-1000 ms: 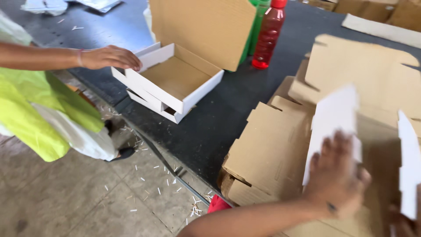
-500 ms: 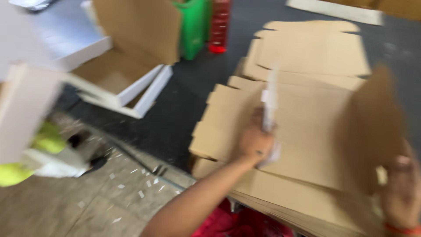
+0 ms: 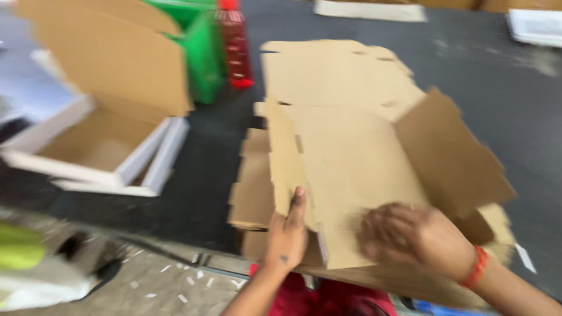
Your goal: The person folds flat cardboard sheets into small boxes by hand, aligning the flaps and tucking them into slots. The finished boxes are stacked on the table. The process is repeated continuously throughout the clip.
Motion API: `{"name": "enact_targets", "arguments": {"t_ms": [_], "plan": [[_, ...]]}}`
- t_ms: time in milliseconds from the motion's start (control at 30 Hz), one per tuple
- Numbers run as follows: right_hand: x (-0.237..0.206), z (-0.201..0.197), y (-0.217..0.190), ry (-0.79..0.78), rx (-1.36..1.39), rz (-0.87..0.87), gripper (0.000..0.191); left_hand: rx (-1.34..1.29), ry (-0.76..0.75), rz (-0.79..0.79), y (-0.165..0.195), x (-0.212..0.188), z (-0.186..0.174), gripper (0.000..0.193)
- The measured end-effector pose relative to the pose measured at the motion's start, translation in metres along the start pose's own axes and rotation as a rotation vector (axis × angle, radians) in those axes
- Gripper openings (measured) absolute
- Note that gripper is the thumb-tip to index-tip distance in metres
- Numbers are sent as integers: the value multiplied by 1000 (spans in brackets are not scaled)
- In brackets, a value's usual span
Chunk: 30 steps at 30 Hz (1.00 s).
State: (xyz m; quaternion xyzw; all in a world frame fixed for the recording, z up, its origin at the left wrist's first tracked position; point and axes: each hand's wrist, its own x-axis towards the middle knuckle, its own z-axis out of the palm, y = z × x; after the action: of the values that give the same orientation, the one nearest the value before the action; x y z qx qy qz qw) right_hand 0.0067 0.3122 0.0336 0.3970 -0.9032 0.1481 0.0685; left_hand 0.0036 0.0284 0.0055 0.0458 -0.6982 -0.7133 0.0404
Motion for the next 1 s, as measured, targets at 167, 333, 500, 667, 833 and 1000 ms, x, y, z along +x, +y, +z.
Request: {"name": "enact_targets", "arguments": {"t_ms": [167,333,500,667,833,1000], "plan": [[33,20,-6,-133,-285,157,74,69,-36,29,3,17,-26,67],[80,46,18,-568,-230,353,58,693,16,680,8,-2,-17,52],[105,50,0,-644,-200,287,43,747,-112,487,13,-8,-24,67],[137,-24,-6,-855,-94,252,32,800,-5,527,15,-14,-48,54],[205,-41,18,-860,-496,511,41,694,36,646,8,-18,-57,59],[290,-6,73,-436,-167,303,33,671,87,624,-4,-25,-57,57]]}}
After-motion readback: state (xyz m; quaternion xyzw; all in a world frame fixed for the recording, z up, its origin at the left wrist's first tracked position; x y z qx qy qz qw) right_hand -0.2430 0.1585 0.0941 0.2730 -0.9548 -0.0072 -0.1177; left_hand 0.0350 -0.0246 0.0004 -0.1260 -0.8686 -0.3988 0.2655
